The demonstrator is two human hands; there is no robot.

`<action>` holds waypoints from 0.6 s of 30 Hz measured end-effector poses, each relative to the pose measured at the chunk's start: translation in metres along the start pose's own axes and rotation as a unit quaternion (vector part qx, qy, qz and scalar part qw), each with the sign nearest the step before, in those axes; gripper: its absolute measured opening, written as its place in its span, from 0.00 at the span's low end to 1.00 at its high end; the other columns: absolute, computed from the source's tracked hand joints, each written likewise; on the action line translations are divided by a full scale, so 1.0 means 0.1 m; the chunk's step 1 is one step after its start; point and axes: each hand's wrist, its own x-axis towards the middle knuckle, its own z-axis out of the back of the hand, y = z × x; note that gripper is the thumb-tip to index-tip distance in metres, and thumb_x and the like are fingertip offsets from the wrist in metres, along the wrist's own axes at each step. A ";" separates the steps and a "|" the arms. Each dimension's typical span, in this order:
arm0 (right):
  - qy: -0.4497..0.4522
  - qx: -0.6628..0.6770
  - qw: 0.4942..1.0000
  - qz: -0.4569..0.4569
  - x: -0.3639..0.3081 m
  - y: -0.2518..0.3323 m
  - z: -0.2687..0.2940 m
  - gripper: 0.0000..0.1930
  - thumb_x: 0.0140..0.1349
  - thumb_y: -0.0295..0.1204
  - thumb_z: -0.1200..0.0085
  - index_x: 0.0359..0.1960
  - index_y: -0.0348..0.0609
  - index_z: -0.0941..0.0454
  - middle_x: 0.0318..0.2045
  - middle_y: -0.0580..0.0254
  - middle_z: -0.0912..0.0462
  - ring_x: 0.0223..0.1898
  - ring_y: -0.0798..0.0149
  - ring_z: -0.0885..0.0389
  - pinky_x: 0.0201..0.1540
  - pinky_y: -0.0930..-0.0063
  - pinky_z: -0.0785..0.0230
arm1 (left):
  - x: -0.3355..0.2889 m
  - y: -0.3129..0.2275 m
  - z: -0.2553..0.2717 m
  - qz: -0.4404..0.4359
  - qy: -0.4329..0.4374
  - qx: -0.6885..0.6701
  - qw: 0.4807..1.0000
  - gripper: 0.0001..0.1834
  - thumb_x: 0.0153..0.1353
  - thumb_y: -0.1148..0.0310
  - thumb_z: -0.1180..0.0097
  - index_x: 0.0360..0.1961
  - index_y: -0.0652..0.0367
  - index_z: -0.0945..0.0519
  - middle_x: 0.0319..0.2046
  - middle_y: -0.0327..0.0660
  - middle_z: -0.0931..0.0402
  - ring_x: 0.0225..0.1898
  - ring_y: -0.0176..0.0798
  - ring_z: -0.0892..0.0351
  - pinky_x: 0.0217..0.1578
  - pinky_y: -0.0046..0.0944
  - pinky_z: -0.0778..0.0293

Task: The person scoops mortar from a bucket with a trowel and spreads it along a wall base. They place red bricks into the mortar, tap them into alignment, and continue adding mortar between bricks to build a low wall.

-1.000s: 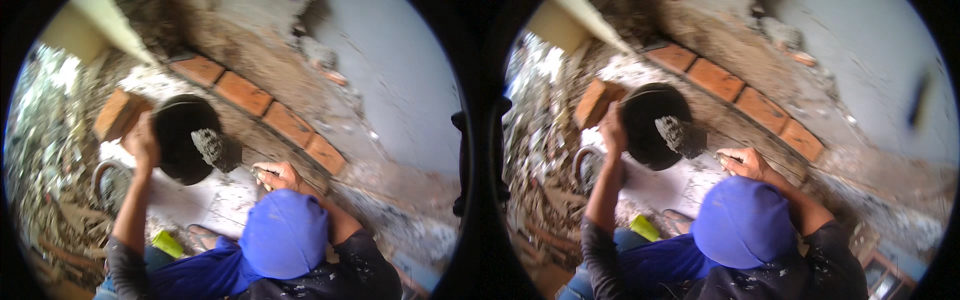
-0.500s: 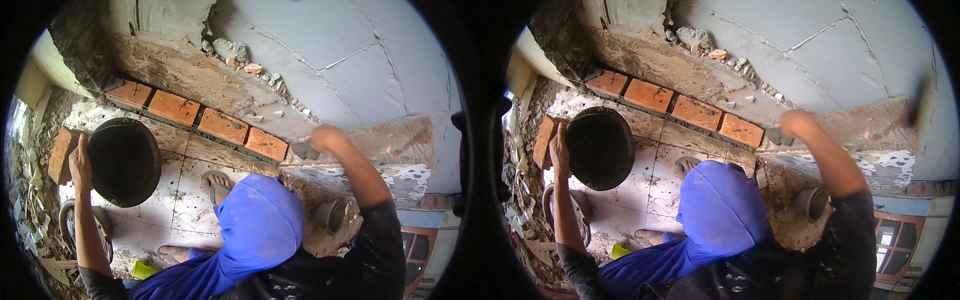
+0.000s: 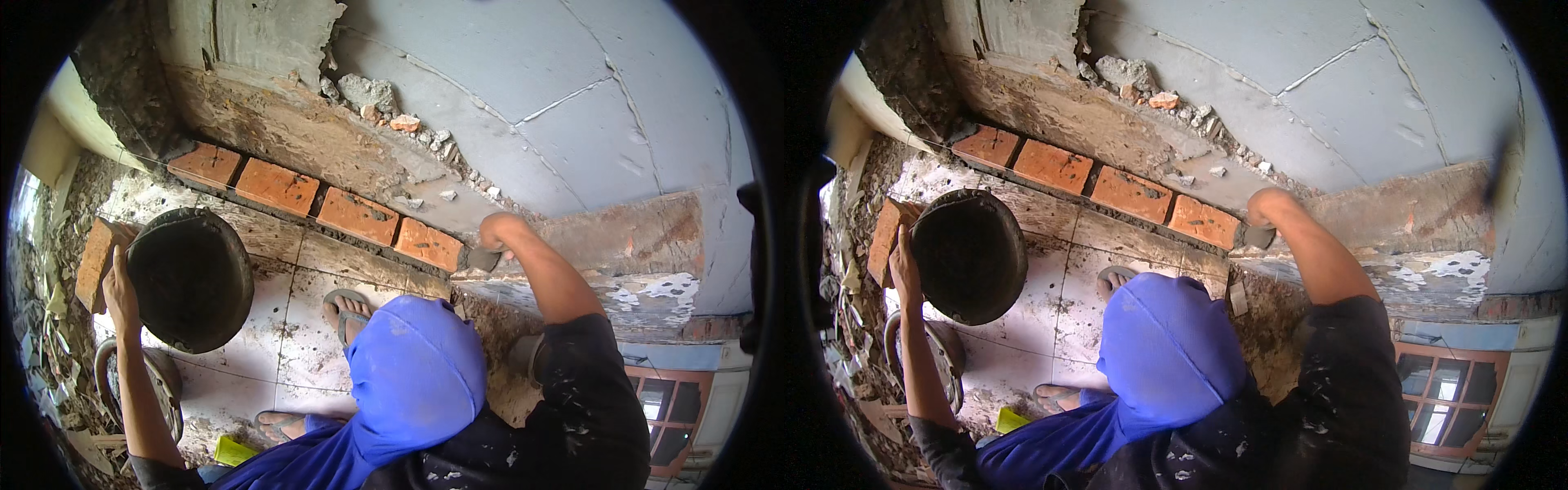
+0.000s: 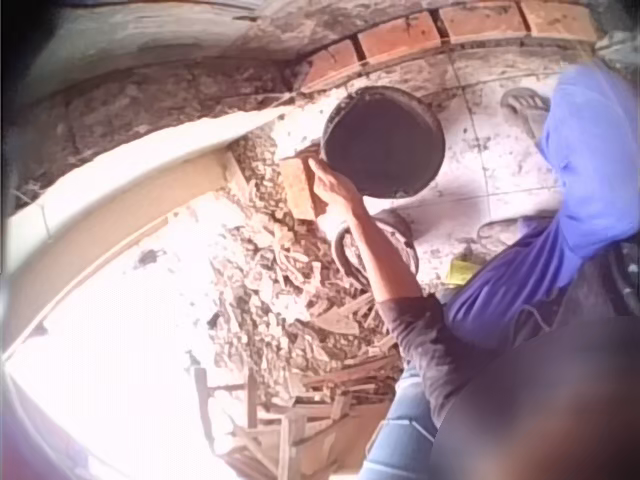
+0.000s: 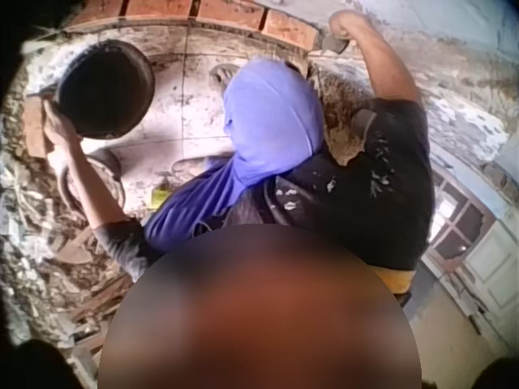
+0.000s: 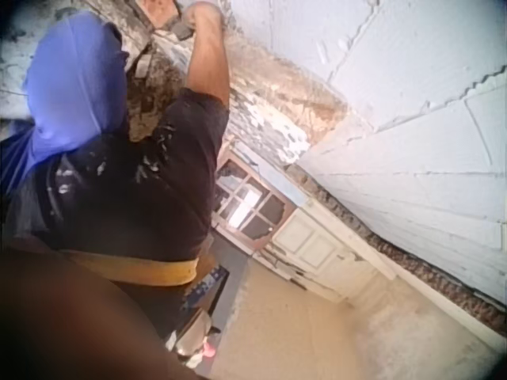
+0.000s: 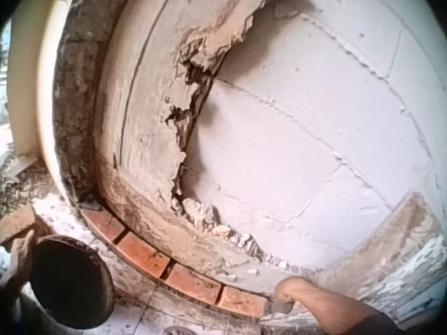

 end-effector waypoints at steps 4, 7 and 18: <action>-0.003 0.002 1.000 -0.013 0.11 -0.09 0.06 0.21 0.60 0.21 0.50 0.55 0.25 0.18 0.47 0.36 0.13 0.34 0.52 0.11 0.36 0.57 0.18 | 0.00 -0.08 -0.05 -0.036 -0.021 -0.004 0.999 0.35 0.82 0.47 0.58 0.41 0.75 0.19 0.25 0.39 0.26 0.29 0.33 0.35 0.38 0.39 0.32; -0.002 0.065 0.997 -0.043 0.11 -0.15 0.05 0.16 0.62 0.23 0.49 0.48 0.28 0.17 0.41 0.40 0.12 0.29 0.54 0.11 0.28 0.58 0.19 | 0.02 -0.09 -0.01 0.021 0.012 -0.013 1.000 0.35 0.82 0.47 0.58 0.39 0.75 0.19 0.24 0.38 0.28 0.28 0.32 0.35 0.36 0.40 0.32; 0.018 0.032 0.999 0.017 0.51 -0.16 -0.20 0.16 0.64 0.27 0.46 0.49 0.29 0.16 0.43 0.46 0.11 0.29 0.57 0.11 0.29 0.61 0.17 | 0.00 -0.09 -0.01 0.001 0.018 -0.007 1.000 0.33 0.82 0.48 0.58 0.50 0.74 0.16 0.32 0.45 0.17 0.34 0.35 0.26 0.45 0.40 0.27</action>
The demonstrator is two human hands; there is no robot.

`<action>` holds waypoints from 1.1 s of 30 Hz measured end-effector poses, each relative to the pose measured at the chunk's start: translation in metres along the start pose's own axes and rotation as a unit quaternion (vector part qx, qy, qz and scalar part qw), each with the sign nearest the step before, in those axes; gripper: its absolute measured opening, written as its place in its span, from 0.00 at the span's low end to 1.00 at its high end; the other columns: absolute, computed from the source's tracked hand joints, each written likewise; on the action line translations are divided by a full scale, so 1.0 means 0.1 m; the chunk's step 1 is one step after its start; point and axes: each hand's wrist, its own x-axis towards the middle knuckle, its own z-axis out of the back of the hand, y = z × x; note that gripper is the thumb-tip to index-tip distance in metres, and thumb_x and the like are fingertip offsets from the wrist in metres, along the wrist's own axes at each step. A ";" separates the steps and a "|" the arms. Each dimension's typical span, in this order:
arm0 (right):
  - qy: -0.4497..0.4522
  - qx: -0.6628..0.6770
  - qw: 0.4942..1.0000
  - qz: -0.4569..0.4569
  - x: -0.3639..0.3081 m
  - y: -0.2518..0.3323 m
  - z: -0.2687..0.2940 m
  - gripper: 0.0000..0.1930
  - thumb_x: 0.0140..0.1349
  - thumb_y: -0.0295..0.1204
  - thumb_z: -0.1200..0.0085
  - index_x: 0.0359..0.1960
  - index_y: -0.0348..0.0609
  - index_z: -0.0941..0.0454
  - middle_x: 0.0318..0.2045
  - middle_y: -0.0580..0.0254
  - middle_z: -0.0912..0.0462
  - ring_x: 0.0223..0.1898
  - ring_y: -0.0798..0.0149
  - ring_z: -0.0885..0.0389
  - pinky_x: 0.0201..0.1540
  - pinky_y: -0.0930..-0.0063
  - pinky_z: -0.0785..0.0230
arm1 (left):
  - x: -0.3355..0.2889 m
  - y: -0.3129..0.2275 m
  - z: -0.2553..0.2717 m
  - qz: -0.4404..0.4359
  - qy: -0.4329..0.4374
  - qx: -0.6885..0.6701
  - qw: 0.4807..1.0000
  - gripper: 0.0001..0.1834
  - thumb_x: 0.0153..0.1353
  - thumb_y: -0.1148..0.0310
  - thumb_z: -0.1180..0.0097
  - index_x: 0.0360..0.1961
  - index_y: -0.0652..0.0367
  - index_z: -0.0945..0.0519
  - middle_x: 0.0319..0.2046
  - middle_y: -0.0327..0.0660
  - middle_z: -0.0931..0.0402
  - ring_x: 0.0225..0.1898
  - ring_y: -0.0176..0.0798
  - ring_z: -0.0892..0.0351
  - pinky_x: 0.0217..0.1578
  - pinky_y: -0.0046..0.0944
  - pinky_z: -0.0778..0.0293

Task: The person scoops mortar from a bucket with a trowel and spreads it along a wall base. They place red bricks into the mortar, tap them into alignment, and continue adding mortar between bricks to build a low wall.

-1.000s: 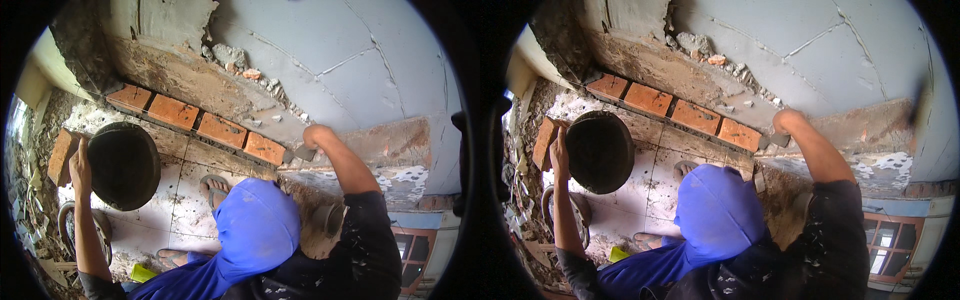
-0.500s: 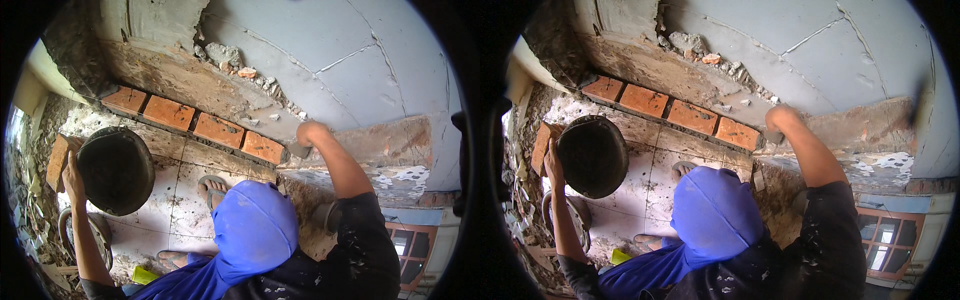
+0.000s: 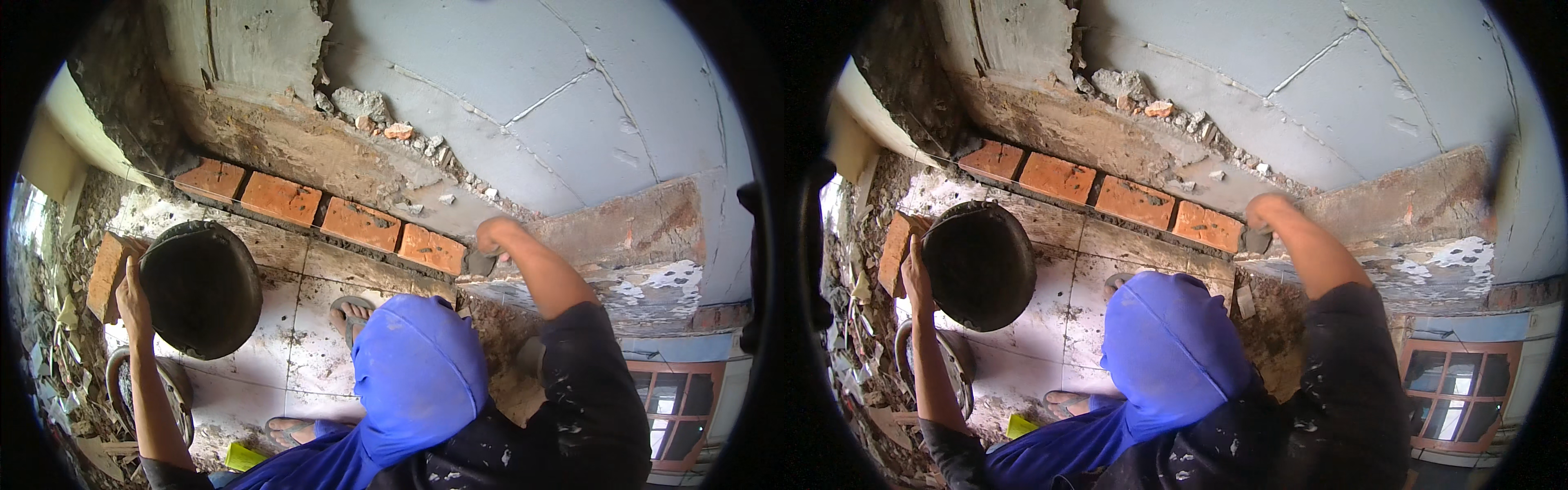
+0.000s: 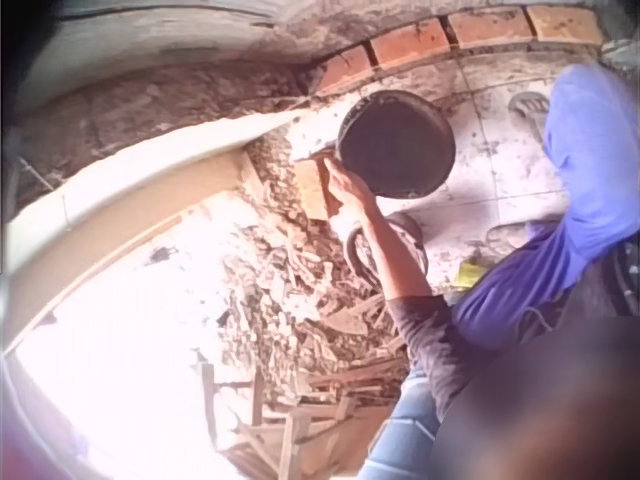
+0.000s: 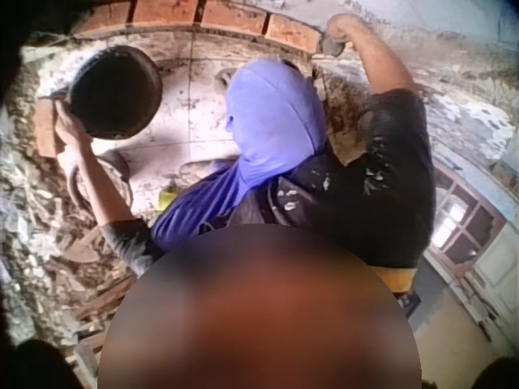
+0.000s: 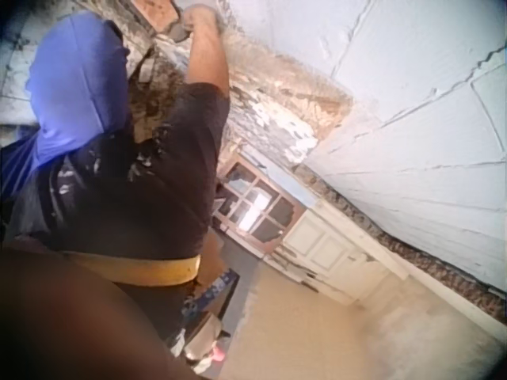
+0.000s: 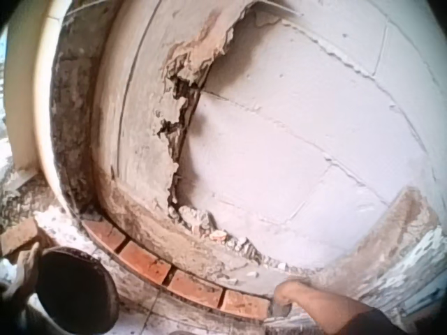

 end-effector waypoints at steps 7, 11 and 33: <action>-0.305 -0.105 0.946 -0.013 -0.90 -0.21 0.03 0.13 0.61 0.35 0.40 0.40 0.40 0.10 0.41 0.43 0.10 0.44 0.46 0.10 0.49 0.51 0.19 | -0.09 0.13 0.02 -0.154 -0.022 0.308 0.939 0.19 0.74 0.74 0.54 0.63 0.63 0.22 0.54 0.57 0.16 0.51 0.63 0.15 0.55 0.56 0.21; -0.370 0.058 0.862 0.341 -1.65 0.09 0.25 0.16 0.60 0.36 0.36 0.42 0.34 0.16 0.37 0.37 0.13 0.41 0.37 0.13 0.47 0.49 0.22 | -0.11 -0.05 -0.04 0.071 -0.043 0.061 0.995 0.25 0.81 0.54 0.56 0.43 0.62 0.14 0.34 0.62 0.17 0.38 0.63 0.14 0.43 0.57 0.23; -0.474 -0.093 0.621 0.617 -1.47 3.71 -0.22 0.17 0.69 0.28 0.51 0.57 0.40 0.19 0.46 0.45 0.18 0.34 0.46 0.10 0.33 0.52 0.16 | -0.29 -0.91 -0.29 0.032 0.035 -0.010 0.999 0.24 0.77 0.55 0.46 0.35 0.69 0.17 0.24 0.58 0.25 0.27 0.36 0.29 0.35 0.47 0.24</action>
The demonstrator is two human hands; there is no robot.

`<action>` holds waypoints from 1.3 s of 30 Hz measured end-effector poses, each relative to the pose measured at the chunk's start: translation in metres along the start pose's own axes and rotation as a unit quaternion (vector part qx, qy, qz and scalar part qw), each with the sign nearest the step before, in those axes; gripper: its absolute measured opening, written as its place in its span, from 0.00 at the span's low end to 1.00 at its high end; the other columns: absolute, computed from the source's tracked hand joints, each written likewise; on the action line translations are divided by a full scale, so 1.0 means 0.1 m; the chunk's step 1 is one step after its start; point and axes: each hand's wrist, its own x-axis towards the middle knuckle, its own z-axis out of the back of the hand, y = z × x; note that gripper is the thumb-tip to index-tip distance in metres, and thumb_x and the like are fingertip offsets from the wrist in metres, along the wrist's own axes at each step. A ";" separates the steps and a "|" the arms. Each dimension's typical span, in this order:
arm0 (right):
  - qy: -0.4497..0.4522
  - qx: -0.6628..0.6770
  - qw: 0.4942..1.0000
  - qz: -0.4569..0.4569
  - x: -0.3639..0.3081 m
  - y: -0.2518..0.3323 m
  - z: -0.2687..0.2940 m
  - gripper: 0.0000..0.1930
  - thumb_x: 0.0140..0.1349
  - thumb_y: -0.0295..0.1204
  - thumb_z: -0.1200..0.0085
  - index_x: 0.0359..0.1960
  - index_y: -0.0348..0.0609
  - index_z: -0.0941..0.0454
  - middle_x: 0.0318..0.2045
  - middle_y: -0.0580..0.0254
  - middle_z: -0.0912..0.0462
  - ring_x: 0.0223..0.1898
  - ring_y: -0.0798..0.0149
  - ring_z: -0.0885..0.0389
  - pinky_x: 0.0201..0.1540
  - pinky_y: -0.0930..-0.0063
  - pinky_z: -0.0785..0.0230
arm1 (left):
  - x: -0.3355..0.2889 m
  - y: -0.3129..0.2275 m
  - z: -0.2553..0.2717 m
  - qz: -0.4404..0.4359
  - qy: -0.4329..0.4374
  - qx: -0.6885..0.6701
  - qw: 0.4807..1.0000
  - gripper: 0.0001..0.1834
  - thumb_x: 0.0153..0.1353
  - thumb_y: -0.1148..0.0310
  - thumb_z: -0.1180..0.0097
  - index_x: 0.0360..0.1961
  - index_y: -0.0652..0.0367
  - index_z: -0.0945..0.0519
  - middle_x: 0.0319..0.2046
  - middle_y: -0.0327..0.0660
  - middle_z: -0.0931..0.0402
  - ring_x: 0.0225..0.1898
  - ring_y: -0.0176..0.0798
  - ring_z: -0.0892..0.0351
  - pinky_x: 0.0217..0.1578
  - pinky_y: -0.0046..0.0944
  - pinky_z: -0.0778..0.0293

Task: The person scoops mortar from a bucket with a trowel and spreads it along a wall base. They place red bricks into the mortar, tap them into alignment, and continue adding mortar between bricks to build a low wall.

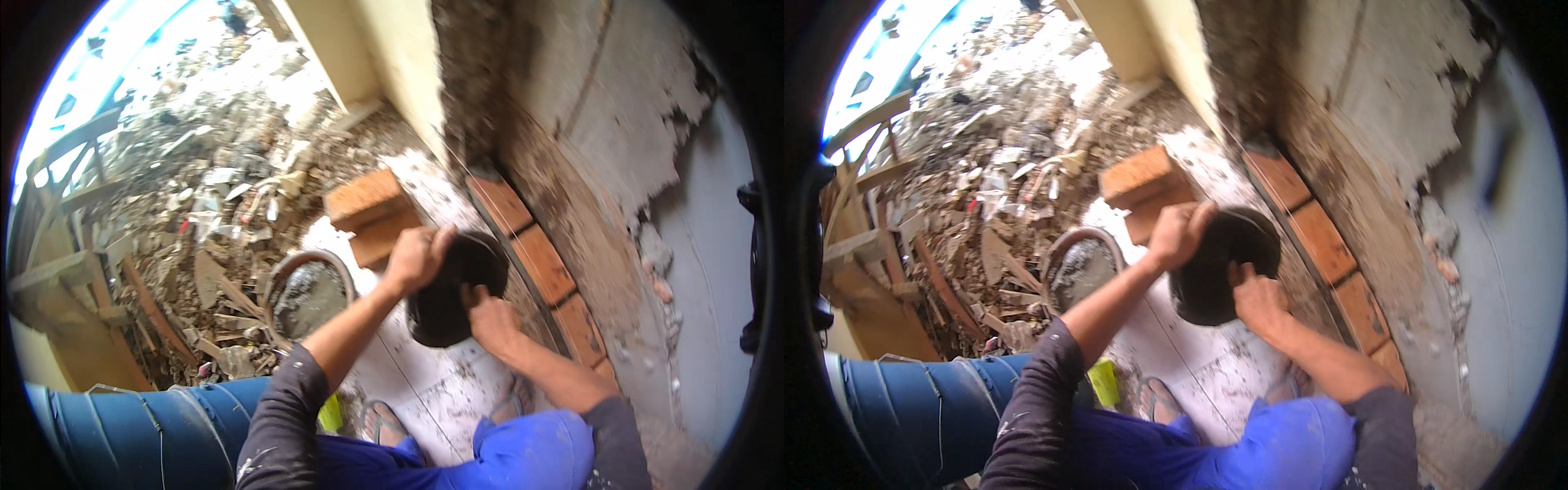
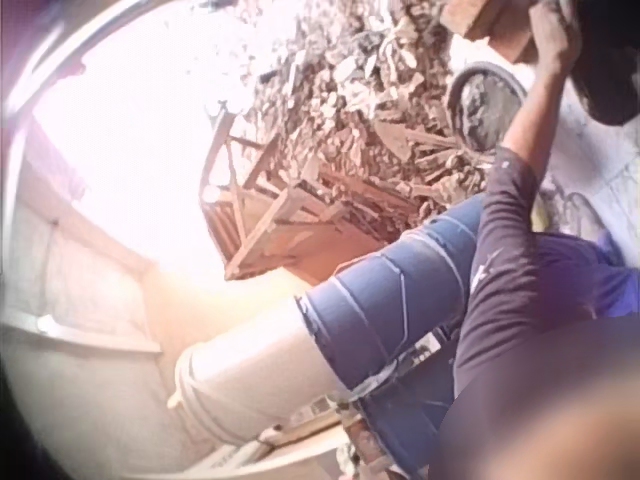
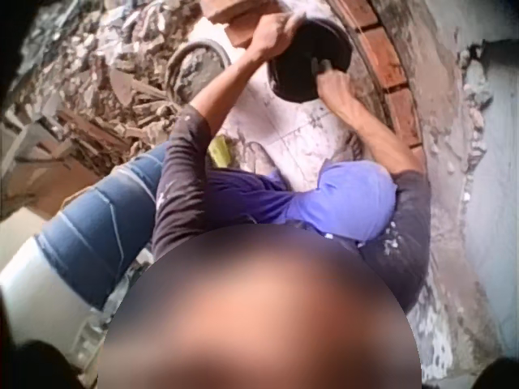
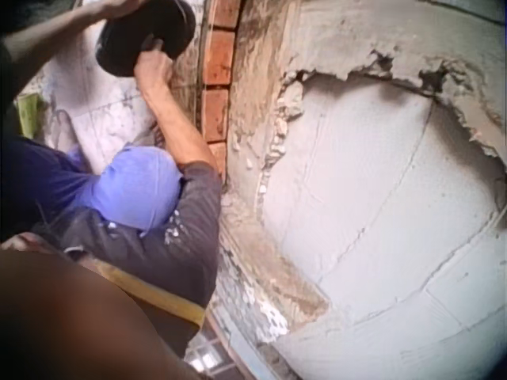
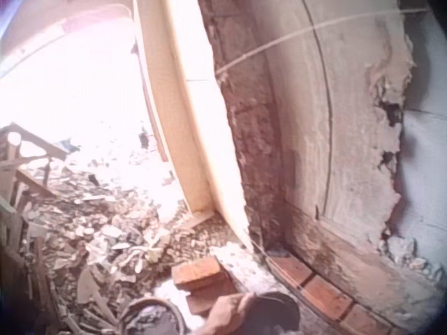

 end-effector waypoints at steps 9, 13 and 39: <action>0.072 0.027 0.995 -0.058 -0.17 -0.16 -0.25 0.18 0.68 0.26 0.51 0.57 0.36 0.21 0.49 0.39 0.17 0.39 0.43 0.09 0.37 0.51 0.13 | -0.05 -0.18 -0.05 -0.022 0.021 0.048 0.998 0.27 0.78 0.52 0.49 0.29 0.67 0.21 0.24 0.62 0.26 0.28 0.67 0.24 0.34 0.55 0.28; 0.104 0.110 0.987 -0.049 -0.21 -0.21 -0.34 0.23 0.70 0.24 0.54 0.67 0.35 0.28 0.48 0.37 0.18 0.42 0.37 0.11 0.43 0.45 0.15 | -0.14 -0.28 -0.10 -0.007 0.007 0.043 0.999 0.26 0.78 0.54 0.49 0.30 0.67 0.21 0.24 0.61 0.26 0.28 0.67 0.24 0.34 0.55 0.28; 0.274 0.443 0.852 -0.054 0.06 -0.68 -0.92 0.22 0.80 0.47 0.56 0.56 0.47 0.16 0.28 0.59 0.17 0.31 0.66 0.15 0.34 0.64 0.19 | -0.44 0.14 -0.10 0.030 -0.057 -0.063 0.996 0.24 0.81 0.57 0.49 0.43 0.68 0.12 0.27 0.31 0.22 0.30 0.25 0.31 0.32 0.32 0.33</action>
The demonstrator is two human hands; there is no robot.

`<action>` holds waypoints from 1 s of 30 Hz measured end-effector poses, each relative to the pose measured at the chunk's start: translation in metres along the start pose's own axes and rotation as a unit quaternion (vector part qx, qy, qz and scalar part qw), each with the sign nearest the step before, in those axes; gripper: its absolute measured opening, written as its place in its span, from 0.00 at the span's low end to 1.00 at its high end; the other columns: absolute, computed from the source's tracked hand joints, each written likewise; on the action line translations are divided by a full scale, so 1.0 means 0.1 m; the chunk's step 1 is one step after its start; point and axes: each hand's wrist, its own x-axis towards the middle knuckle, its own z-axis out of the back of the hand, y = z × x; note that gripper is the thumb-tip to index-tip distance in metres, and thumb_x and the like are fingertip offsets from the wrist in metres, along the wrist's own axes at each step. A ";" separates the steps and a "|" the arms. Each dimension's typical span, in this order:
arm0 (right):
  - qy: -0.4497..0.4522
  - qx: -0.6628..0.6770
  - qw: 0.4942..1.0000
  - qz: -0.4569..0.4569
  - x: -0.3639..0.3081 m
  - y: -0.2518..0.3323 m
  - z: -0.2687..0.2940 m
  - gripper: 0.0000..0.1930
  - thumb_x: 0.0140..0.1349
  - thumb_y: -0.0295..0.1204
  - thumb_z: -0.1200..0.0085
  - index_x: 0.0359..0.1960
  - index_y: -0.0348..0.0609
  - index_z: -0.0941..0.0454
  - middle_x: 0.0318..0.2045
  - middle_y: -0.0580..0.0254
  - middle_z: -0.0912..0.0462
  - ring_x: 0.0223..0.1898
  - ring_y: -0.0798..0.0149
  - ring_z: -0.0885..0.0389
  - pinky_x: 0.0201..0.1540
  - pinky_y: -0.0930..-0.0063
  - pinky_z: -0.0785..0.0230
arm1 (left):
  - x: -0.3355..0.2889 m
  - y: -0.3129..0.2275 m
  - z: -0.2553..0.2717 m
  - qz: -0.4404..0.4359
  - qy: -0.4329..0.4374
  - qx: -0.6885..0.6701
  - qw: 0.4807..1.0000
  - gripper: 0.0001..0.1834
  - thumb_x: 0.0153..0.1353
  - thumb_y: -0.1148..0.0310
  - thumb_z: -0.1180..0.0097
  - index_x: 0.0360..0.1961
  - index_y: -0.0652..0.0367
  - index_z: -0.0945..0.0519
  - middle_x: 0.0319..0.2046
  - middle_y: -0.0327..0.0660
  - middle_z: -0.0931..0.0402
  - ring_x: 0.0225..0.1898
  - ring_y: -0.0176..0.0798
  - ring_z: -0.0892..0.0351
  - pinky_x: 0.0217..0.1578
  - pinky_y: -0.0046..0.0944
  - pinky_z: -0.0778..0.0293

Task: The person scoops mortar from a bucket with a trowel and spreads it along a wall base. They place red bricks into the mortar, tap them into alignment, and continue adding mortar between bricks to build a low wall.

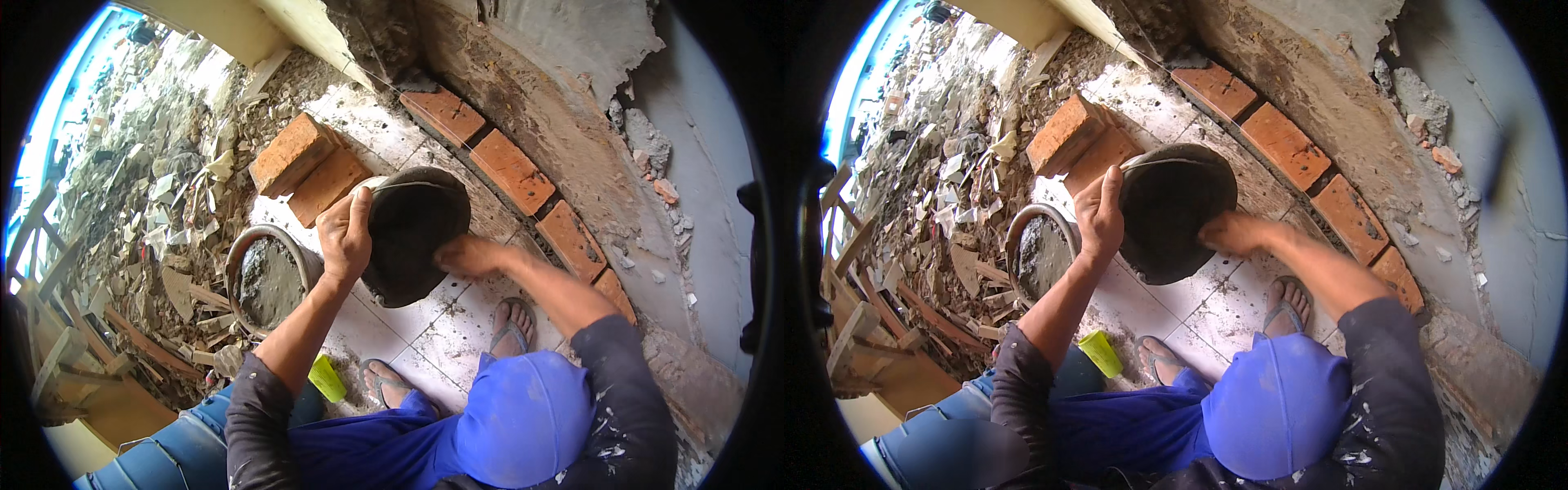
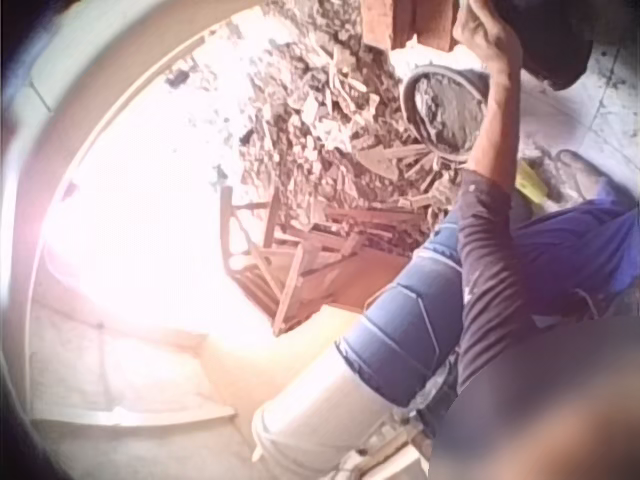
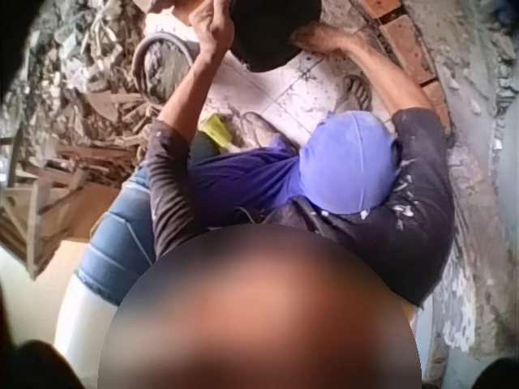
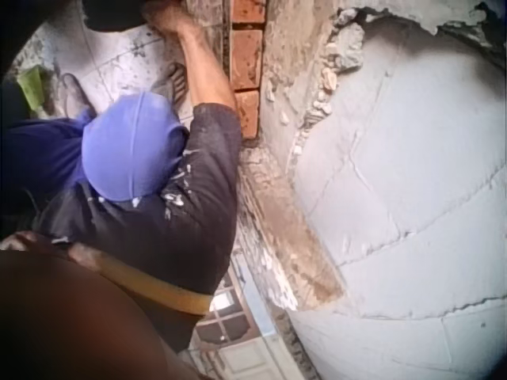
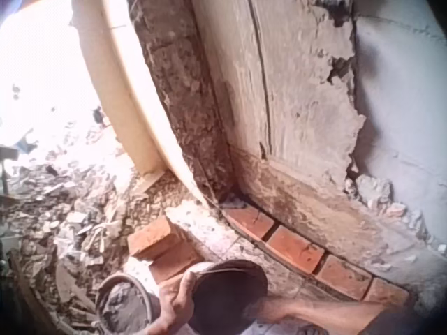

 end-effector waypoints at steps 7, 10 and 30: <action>-0.009 0.450 0.893 -0.027 -0.30 0.02 -0.66 0.22 0.81 0.46 0.55 0.58 0.43 0.19 0.25 0.59 0.21 0.20 0.69 0.23 0.20 0.73 0.29 | 0.08 0.08 -0.06 -0.001 -0.086 -0.048 0.995 0.26 0.80 0.56 0.47 0.32 0.70 0.17 0.19 0.36 0.32 0.26 0.29 0.36 0.29 0.39 0.35; -0.019 0.487 0.871 0.066 -0.54 0.27 -0.53 0.21 0.82 0.45 0.54 0.60 0.39 0.24 0.25 0.58 0.21 0.18 0.73 0.27 0.19 0.78 0.31 | 0.16 0.08 0.01 0.016 -0.122 -0.115 0.986 0.25 0.82 0.55 0.51 0.48 0.69 0.12 0.31 0.40 0.14 0.34 0.30 0.24 0.40 0.36 0.25; -0.510 -0.185 0.834 -0.105 0.72 0.76 1.61 0.16 0.67 0.39 0.46 0.45 0.40 0.14 0.44 0.33 0.14 0.50 0.30 0.17 0.54 0.42 0.24 | -0.39 0.50 0.43 0.115 -0.189 -0.062 0.973 0.31 0.82 0.46 0.57 0.50 0.65 0.13 0.33 0.50 0.13 0.37 0.39 0.18 0.45 0.44 0.24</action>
